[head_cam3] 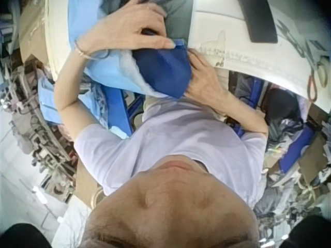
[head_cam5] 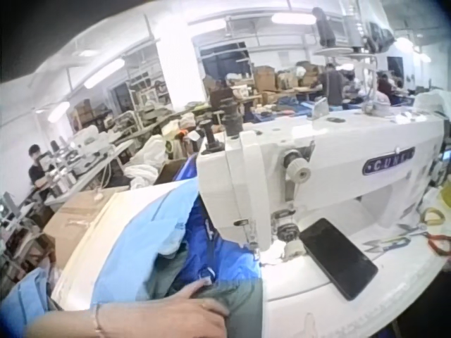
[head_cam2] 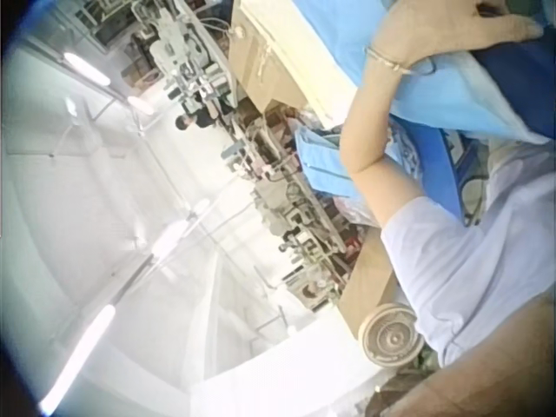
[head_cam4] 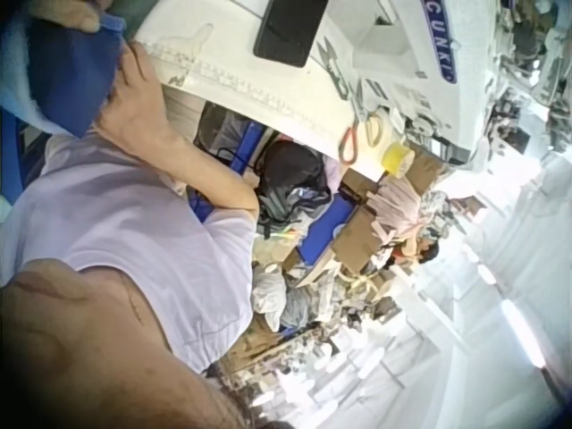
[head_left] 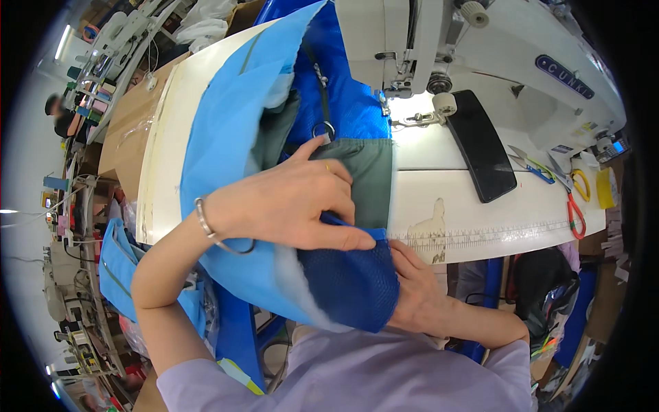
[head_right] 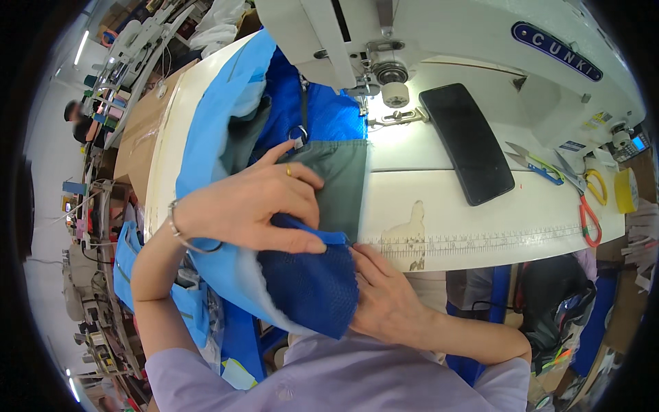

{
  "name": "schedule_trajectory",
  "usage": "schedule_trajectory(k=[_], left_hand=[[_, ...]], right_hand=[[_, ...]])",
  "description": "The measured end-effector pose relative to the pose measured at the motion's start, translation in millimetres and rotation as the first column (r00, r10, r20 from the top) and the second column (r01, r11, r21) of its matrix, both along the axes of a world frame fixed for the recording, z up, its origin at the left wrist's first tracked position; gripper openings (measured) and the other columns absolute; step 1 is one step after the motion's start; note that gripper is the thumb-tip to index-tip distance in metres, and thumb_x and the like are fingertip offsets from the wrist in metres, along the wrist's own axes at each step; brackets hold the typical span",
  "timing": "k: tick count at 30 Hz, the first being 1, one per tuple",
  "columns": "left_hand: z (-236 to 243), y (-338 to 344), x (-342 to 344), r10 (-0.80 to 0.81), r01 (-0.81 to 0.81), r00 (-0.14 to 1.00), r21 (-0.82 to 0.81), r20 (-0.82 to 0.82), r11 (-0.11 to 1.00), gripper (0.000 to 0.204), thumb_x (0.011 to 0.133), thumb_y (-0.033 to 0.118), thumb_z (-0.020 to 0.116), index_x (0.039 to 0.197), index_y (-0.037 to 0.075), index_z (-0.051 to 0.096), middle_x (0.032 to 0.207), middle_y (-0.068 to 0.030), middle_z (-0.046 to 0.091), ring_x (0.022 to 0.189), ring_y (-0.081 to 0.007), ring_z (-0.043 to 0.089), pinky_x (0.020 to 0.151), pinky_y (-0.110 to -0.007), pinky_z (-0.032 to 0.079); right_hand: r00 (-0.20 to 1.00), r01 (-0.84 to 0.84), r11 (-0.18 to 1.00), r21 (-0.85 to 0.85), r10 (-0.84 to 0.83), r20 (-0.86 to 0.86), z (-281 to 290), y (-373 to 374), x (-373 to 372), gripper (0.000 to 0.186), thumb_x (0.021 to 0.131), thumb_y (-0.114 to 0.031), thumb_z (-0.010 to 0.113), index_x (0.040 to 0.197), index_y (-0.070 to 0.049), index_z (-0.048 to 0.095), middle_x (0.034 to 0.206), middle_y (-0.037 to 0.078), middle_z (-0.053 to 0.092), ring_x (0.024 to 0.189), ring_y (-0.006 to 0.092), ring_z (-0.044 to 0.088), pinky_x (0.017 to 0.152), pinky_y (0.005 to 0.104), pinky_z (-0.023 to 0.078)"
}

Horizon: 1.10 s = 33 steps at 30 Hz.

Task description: The person sews a blue fabric bag using an industrial sewing machine. They repeatedly align the bag's edges and a blue mesh strip under the needle, sew short segments, and adjust the fabric to continue stitching along the perimeter.

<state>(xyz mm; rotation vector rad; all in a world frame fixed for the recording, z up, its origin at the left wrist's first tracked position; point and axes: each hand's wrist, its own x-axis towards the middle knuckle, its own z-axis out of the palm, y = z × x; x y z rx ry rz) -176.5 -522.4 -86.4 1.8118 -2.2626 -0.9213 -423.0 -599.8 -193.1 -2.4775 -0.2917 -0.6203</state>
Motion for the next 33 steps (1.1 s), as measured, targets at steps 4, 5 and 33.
schedule_trajectory(k=[4,5,33], left_hand=[[40.0,-2.6,-2.0,0.025,-0.016,0.998,0.154,-0.053,0.988,0.027,0.09,0.032,0.076,0.088,0.006,0.073,0.085,-0.0035,0.071,0.088,-0.0259,0.067,0.107,-0.051,0.042],[34.9,-5.1,2.1,0.064,-0.059,0.973,0.029,-0.22,0.998,0.017,0.087,0.019,0.077,0.092,0.003,0.072,0.084,-0.0048,0.07,0.073,-0.0195,0.064,0.082,-0.033,0.052],[-36.9,-36.4,33.8,0.478,-0.409,0.198,0.371,-0.856,0.833,0.015,0.091,0.006,0.073,0.104,0.0,0.071,0.09,0.0,0.071,0.081,-0.0044,0.062,0.076,-0.019,0.048]], right_hand=[[1.0,-0.012,1.0,-0.029,0.011,-0.019,3.0,1.3,0.9,0.04,0.074,-0.021,0.067,0.108,0.0,0.069,0.125,0.024,0.06,0.126,0.0425,0.054,0.108,0.0557,0.044],[0.999,-0.006,0.996,-0.092,0.003,-0.033,2.5,3.5,-0.8,0.041,0.076,-0.021,0.066,0.111,0.0,0.068,0.127,0.024,0.059,0.126,0.0426,0.054,0.109,0.0556,0.044],[0.937,0.177,0.563,0.807,0.154,-0.313,44.5,-106.9,91.4,0.021,0.087,-0.008,0.079,0.105,0.001,0.075,0.088,0.006,0.074,0.079,0.0108,0.069,0.073,0.0249,0.055]])
